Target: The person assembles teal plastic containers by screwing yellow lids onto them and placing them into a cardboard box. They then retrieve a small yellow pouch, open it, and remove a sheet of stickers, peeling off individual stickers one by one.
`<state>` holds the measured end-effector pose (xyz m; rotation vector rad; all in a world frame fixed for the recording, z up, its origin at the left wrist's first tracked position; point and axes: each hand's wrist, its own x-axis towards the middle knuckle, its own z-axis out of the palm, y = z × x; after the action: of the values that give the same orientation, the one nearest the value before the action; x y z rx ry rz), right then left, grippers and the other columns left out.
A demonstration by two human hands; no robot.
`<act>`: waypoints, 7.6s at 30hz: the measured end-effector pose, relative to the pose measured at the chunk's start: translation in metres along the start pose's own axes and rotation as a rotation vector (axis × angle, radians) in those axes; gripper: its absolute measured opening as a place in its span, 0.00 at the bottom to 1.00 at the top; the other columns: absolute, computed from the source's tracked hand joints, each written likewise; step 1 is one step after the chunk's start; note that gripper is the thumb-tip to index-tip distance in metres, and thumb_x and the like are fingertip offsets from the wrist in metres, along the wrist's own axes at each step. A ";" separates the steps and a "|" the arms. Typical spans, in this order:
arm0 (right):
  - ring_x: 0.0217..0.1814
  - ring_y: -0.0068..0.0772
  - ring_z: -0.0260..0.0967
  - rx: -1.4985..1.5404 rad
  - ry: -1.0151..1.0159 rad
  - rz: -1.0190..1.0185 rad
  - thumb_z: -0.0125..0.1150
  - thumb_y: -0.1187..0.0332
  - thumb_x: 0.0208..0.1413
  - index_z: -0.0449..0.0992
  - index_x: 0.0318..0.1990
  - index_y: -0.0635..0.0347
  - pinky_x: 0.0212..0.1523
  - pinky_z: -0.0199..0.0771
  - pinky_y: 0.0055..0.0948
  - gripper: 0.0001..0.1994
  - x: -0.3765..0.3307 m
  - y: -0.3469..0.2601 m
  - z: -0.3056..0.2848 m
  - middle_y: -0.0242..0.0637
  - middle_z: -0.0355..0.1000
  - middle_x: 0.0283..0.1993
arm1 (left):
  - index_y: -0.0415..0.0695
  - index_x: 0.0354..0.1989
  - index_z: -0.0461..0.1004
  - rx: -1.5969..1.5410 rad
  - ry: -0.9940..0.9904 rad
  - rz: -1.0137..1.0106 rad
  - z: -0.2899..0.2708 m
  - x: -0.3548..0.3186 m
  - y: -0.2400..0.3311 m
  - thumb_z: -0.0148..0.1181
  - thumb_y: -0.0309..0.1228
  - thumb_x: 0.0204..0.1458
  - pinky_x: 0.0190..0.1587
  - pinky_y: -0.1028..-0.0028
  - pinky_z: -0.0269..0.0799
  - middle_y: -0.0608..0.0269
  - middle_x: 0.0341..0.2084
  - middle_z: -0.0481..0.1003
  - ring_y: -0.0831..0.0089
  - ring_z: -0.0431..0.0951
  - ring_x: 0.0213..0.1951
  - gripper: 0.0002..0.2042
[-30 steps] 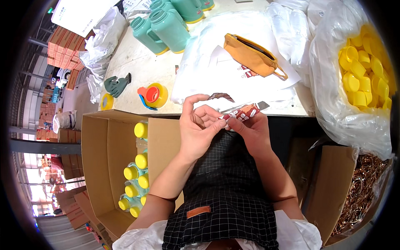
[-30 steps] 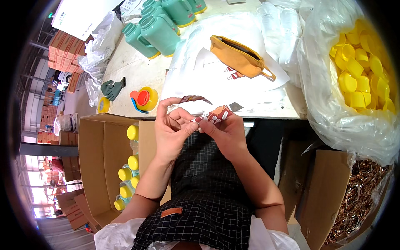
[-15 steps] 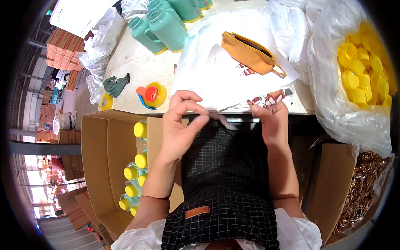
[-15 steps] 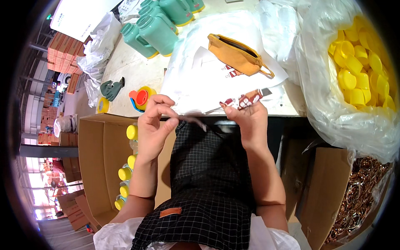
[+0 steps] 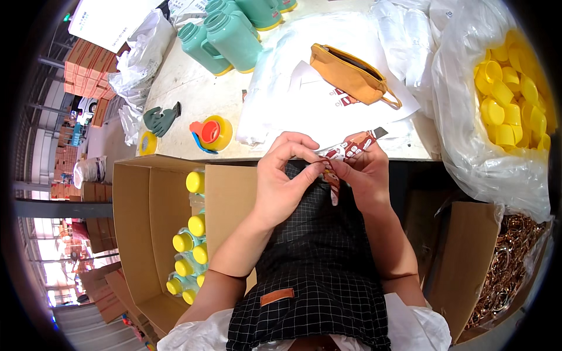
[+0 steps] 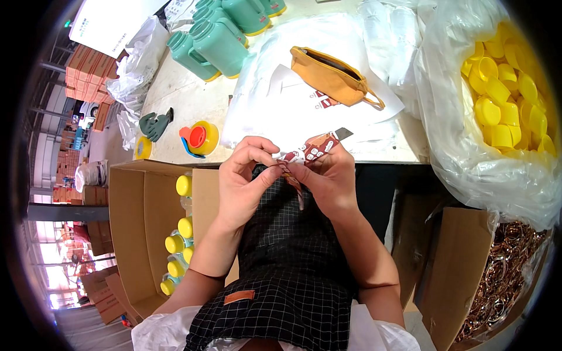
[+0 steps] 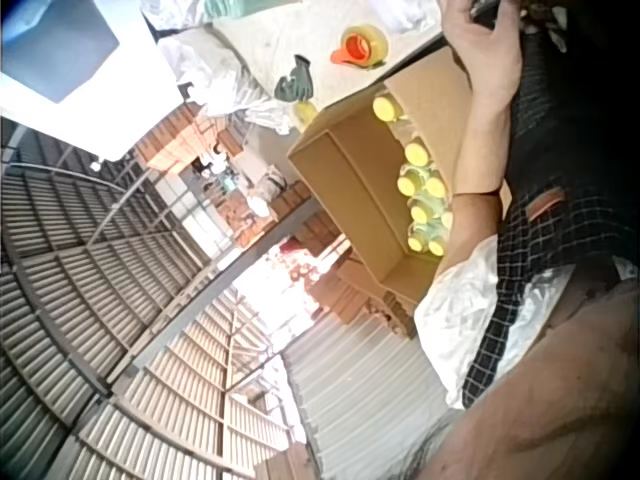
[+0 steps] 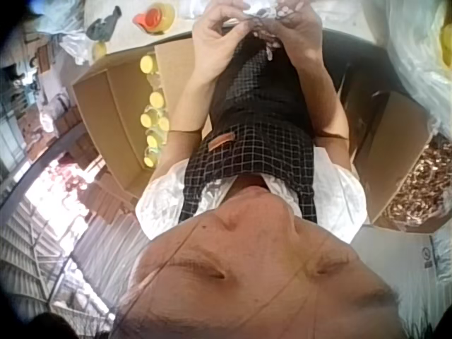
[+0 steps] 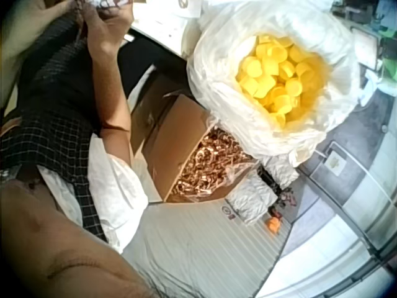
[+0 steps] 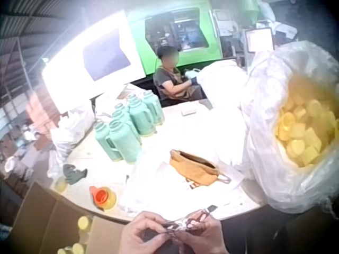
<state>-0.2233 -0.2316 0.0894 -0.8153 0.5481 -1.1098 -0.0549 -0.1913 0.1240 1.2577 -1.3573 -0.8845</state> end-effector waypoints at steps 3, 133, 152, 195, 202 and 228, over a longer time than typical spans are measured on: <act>0.37 0.25 0.78 -0.010 0.030 -0.075 0.68 0.81 0.56 0.71 0.42 0.68 0.36 0.79 0.21 0.10 0.000 0.004 0.005 0.42 0.80 0.39 | 0.41 0.30 0.77 0.001 0.018 0.024 0.001 -0.001 -0.001 0.68 0.18 0.46 0.55 0.74 0.65 0.63 0.41 0.74 0.73 0.74 0.46 0.06; 0.36 0.19 0.71 -0.073 -0.121 0.190 0.69 0.74 0.57 0.82 0.44 0.68 0.38 0.72 0.20 0.09 -0.018 0.028 -0.022 0.34 0.79 0.37 | 0.38 0.27 0.75 -0.039 -0.245 -0.309 -0.018 -0.017 -0.028 0.53 0.31 0.66 0.30 0.79 0.65 0.69 0.22 0.73 0.83 0.68 0.25 0.14; 0.32 0.18 0.73 -0.138 0.036 0.021 0.64 0.80 0.54 0.79 0.38 0.67 0.33 0.73 0.18 0.05 -0.024 0.030 -0.017 0.34 0.78 0.33 | 0.43 0.28 0.73 -0.875 -0.415 -0.826 0.007 -0.040 -0.025 0.58 0.40 0.64 0.23 0.79 0.65 0.67 0.23 0.69 0.80 0.67 0.24 0.16; 0.32 0.12 0.67 -0.034 0.083 0.144 0.67 0.72 0.59 0.77 0.32 0.62 0.37 0.66 0.16 0.05 -0.002 0.055 -0.035 0.26 0.75 0.30 | 0.36 0.30 0.77 0.172 -0.114 -0.282 0.018 -0.021 -0.057 0.55 0.30 0.64 0.30 0.75 0.68 0.64 0.23 0.74 0.78 0.72 0.25 0.12; 0.31 0.11 0.64 -0.106 0.119 0.155 0.67 0.70 0.59 0.77 0.27 0.61 0.35 0.63 0.16 0.09 0.009 0.062 -0.043 0.23 0.74 0.28 | 0.39 0.31 0.75 0.173 -0.122 -0.330 0.025 -0.017 -0.068 0.66 0.28 0.54 0.29 0.71 0.66 0.61 0.21 0.71 0.70 0.70 0.23 0.07; 0.25 0.13 0.57 0.200 0.201 0.311 0.65 0.68 0.59 0.74 0.24 0.56 0.30 0.58 0.17 0.11 0.018 0.060 -0.039 0.23 0.69 0.23 | 0.44 0.36 0.81 0.893 -0.063 0.887 0.014 0.010 -0.071 0.73 0.24 0.36 0.28 0.72 0.71 0.67 0.32 0.77 0.69 0.76 0.31 0.15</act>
<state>-0.2122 -0.2474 0.0177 -0.4296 0.6943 -0.9449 -0.0528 -0.2155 0.0553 1.0289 -2.2002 0.3598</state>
